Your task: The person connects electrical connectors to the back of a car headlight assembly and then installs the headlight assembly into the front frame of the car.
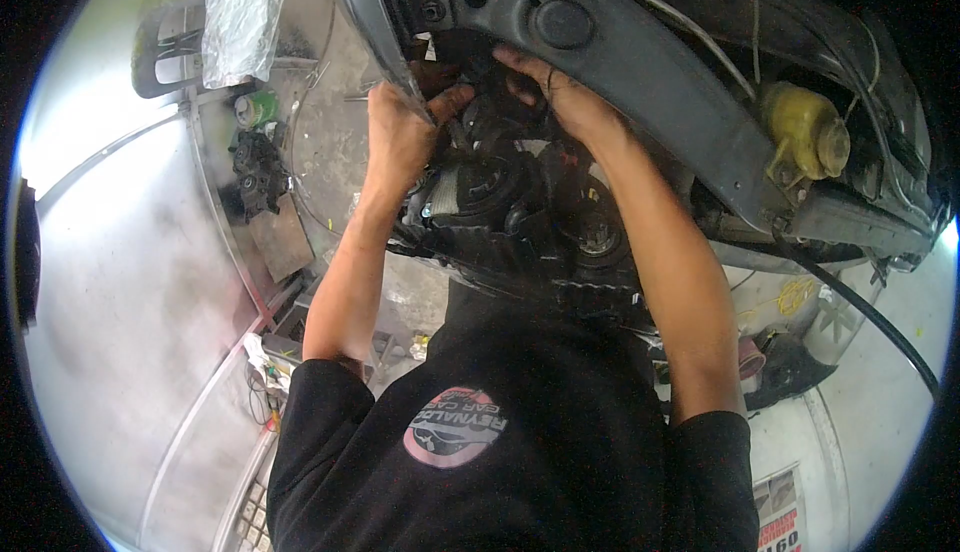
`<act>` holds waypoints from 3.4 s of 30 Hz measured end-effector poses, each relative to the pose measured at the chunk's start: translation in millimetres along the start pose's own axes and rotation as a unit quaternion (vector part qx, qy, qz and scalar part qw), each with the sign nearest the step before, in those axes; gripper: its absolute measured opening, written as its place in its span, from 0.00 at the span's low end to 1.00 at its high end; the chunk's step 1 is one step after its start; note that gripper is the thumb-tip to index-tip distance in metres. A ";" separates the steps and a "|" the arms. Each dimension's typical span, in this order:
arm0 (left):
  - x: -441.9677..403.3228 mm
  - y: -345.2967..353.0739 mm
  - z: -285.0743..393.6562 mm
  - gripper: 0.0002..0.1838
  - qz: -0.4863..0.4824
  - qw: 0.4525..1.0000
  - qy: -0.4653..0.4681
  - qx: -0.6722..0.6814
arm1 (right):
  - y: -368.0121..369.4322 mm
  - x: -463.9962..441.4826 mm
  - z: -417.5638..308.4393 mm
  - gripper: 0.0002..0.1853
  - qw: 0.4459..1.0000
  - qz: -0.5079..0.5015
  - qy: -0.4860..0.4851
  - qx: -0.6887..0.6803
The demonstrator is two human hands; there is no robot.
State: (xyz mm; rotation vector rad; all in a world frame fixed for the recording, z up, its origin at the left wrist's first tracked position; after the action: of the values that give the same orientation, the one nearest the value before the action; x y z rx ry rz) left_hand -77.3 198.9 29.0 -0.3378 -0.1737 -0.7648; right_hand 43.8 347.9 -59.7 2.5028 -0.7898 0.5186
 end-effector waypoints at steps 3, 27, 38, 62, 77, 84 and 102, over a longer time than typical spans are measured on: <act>-0.5 0.9 -0.7 0.09 0.010 0.999 0.028 -0.017 | 9.1 0.4 -9.5 0.11 0.999 -0.020 -0.019 0.039; -6.1 0.6 -6.1 0.20 -0.025 0.999 -0.042 0.002 | -2.7 -3.8 12.4 0.32 0.986 -0.103 -0.129 -0.011; -6.5 0.2 -17.8 0.22 -0.025 0.996 -0.075 0.038 | 0.7 -4.2 5.8 0.19 0.994 -0.076 -0.070 -0.025; 55.9 -64.7 -14.1 0.17 0.072 0.977 -0.112 0.164 | -20.8 -10.8 9.4 0.12 0.999 -0.028 0.006 0.015; 71.6 -72.8 -39.3 0.19 0.102 0.960 -0.103 0.241 | 3.1 -0.4 -7.3 0.15 0.998 -0.031 0.051 -0.013; 62.5 -69.7 -48.5 0.15 0.105 0.922 -0.131 0.349 | 13.9 1.5 -14.8 0.16 0.998 -0.039 0.027 -0.034; 46.1 -60.0 -73.6 0.14 0.020 0.807 -0.207 0.552 | 9.2 -1.6 -14.3 0.13 0.998 -0.027 0.038 -0.050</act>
State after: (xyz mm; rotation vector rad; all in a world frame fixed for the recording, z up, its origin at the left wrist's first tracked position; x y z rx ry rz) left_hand -84.4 102.2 -12.8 0.6230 -0.9764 -0.4274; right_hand 34.0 349.4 -45.8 2.3905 -0.7011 0.5381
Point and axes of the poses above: each hand's wrist, its own x-axis away from the middle knuckle, its own y-axis out of the palm, z = x × y, the point moved 4 cm from there along -x, towards the middle knuckle, and after that the axes turned 2 degrees about x, right-handed, at the moved point
